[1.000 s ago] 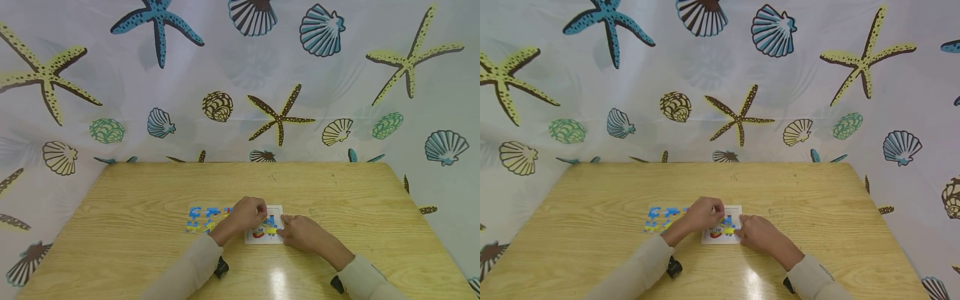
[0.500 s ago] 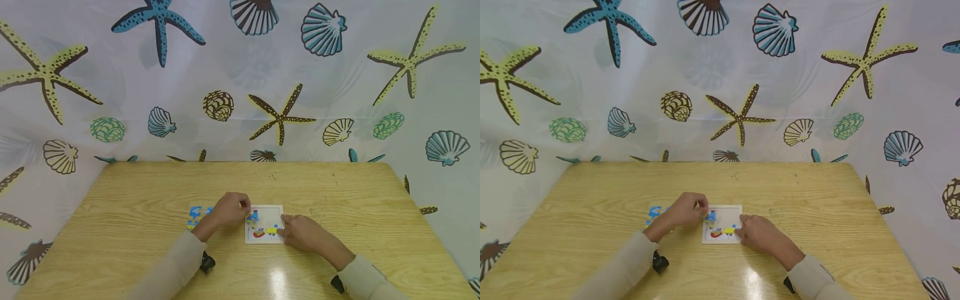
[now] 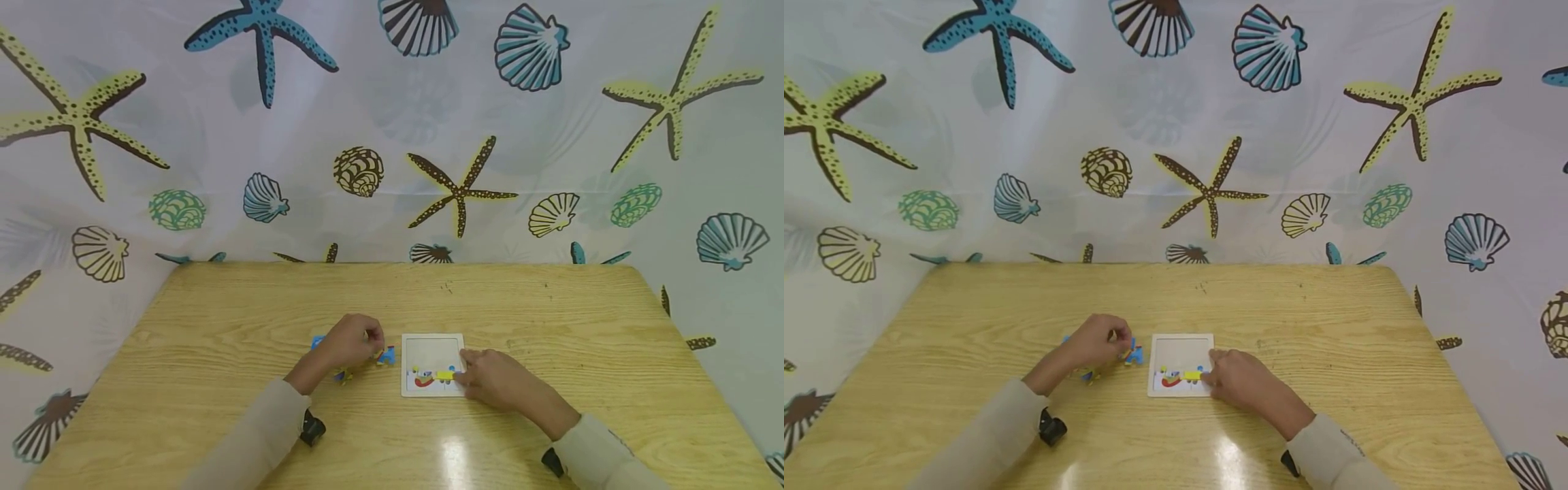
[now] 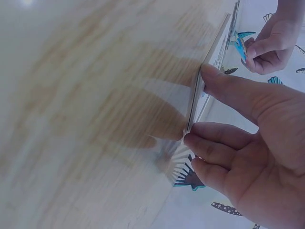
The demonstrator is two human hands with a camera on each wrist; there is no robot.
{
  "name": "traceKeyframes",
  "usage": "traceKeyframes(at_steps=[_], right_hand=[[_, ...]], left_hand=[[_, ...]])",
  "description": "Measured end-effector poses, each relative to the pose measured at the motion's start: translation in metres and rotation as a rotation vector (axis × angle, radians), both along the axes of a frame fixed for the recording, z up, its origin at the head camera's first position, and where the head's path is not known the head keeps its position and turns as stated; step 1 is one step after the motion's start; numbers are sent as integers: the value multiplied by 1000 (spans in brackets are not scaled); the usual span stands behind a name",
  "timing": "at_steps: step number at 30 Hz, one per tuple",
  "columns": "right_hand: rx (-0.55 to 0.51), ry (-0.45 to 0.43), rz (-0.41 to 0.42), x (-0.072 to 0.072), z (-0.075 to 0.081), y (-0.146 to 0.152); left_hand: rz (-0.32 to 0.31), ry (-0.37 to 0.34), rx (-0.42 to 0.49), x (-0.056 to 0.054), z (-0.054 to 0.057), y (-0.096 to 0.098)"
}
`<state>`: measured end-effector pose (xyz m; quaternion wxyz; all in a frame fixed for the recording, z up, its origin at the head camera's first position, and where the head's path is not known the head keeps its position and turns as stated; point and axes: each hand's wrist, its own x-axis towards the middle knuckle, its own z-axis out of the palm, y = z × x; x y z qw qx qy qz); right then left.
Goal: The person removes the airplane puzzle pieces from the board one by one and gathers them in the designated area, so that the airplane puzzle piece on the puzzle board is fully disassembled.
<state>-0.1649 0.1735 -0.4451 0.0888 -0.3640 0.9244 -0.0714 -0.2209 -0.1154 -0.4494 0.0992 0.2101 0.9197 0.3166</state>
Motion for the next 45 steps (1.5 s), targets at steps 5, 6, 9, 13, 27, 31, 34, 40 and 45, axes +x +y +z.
traceKeyframes(at_steps=[5, 6, 9, 13, 27, 31, 34, 40, 45], right_hand=[[7, -35, -32, 0, 1, -1], [7, -38, -36, 0, 1, -1], [10, -39, -36, 1, 1, 0], [-5, -31, -35, 0, -2, 0], [-14, -16, -25, 0, -1, 0], [-13, -23, -30, 1, 0, -1], [-8, -33, -41, 2, 1, -1], [-19, -35, -37, 3, 3, -2], [-12, -21, -31, 3, 3, -2]], left_hand=[[-22, -26, 7, 1, 0, -5], [-22, -34, 5, 1, 0, -7], [-33, -48, -7, 0, -2, -10], [-53, -65, -7, 1, -4, -15], [-103, -65, -36, 2, -3, -19], [-91, -54, -51, 2, -5, -20], [-89, -41, -55, 2, -7, -20], [-70, -55, -66, 2, -8, -21], [-53, -54, -57, 2, -8, -22]])
